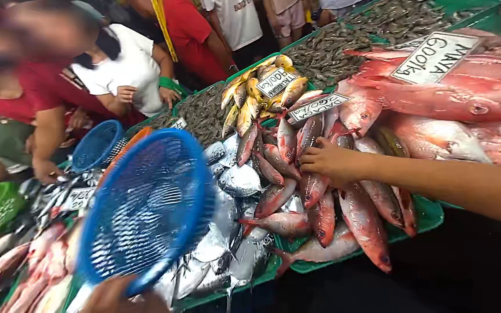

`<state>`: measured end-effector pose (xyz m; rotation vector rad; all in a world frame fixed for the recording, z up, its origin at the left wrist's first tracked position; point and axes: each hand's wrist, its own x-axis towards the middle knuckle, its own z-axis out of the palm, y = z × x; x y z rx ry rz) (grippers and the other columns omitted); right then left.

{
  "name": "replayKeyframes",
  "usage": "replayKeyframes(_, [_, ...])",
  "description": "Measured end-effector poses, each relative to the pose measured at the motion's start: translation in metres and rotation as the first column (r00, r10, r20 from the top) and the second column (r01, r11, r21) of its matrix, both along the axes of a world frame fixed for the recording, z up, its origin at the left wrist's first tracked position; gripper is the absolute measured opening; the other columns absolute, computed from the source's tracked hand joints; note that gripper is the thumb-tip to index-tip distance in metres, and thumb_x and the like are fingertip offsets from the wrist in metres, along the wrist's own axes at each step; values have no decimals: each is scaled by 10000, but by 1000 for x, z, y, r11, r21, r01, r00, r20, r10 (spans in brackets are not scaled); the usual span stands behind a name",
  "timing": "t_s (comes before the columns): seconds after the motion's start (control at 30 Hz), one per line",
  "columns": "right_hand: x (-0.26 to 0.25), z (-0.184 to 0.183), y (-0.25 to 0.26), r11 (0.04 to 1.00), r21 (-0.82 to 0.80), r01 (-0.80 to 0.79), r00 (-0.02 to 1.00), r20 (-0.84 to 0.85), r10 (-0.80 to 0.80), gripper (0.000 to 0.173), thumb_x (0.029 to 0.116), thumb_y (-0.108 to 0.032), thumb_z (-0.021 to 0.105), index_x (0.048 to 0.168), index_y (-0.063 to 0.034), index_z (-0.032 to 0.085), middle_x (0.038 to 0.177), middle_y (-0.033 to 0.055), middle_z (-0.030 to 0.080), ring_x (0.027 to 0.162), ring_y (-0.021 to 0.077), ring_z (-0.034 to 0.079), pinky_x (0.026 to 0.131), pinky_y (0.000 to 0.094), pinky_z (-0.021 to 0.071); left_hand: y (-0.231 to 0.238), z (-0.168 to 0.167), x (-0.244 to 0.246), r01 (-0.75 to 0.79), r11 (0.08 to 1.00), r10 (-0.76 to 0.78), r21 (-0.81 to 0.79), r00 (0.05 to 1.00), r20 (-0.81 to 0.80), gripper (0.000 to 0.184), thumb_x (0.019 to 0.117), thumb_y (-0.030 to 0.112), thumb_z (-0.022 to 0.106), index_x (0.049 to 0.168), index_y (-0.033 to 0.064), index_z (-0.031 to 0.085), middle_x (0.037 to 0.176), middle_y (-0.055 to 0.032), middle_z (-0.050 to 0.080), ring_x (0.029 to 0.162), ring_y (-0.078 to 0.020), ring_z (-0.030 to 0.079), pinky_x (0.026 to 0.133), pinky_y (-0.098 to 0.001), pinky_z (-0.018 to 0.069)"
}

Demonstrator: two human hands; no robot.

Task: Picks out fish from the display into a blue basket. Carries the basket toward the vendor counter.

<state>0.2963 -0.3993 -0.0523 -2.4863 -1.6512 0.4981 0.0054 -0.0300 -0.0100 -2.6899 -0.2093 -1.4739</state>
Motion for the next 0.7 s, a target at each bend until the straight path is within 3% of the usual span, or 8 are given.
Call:
replayKeyframes(0.07, [2,4,7,997,-46,-58,998,22,59,717,688,-55,885,1342,5,597,1442,240,517,1377,499,412,1069,758,263,-41,-26,11,231,972,-234,-50,970,-60,124,1026,194,533,1024,77,575,1164,-120,539,1237,-168,489,1108,-269,336])
replayKeyframes(0.17, [7,5,6,986,-39,-164,986,5,164,774,689,-99,912,1364,58,568,1417,278,541,1356,508,443,1055,750,275,-72,-45,13,330,932,-349,-152,929,-121,163,977,329,620,1002,169,594,1104,-41,529,1206,-140,478,1096,-237,322])
replayKeyframes(0.3, [10,9,-7,983,90,-159,975,-146,170,822,659,-160,943,1347,79,561,1302,293,614,1249,492,554,1060,744,283,-89,-44,-10,321,925,-361,-203,909,-209,113,898,276,689,890,171,647,1025,-39,543,1169,-154,477,1098,-223,278])
replayKeyframes(0.4, [18,27,-19,978,206,-26,968,-241,77,687,649,-100,927,1234,51,600,1091,229,666,1036,386,645,941,590,481,-93,-45,-22,312,925,-357,-214,908,-220,129,975,283,601,893,184,597,1083,21,602,1281,-113,455,1164,-218,231])
replayKeyframes(0.5, [36,55,-30,960,255,117,960,-278,-43,671,651,-50,933,1224,13,590,1020,174,678,932,294,672,848,488,547,-91,-49,-29,305,925,-351,-225,915,-201,137,949,251,628,858,153,599,989,0,642,1240,-141,515,1145,-224,298])
replayKeyframes(0.57, [48,80,-31,927,348,139,946,-322,-21,742,649,-60,909,1289,31,544,1080,183,665,972,276,664,885,468,543,-93,-54,-31,305,925,-349,-225,917,-192,129,920,212,635,817,139,604,895,-12,625,1145,-146,547,1100,-216,325])
replayKeyframes(0.63, [41,112,-16,879,467,92,953,-296,57,789,646,-161,872,1328,17,519,1101,127,656,980,167,648,893,355,546,-98,-59,-30,305,925,-350,-228,917,-194,117,905,195,637,802,146,608,880,-6,620,1114,-137,549,1082,-204,324])
replayKeyframes(0.7, [12,141,20,838,539,-89,964,-165,209,704,636,-156,911,1219,13,556,1017,121,666,919,170,655,827,349,554,-105,-61,-28,320,916,-370,-243,908,-198,87,881,179,647,803,148,624,873,1,620,1099,-131,549,1067,-194,325])
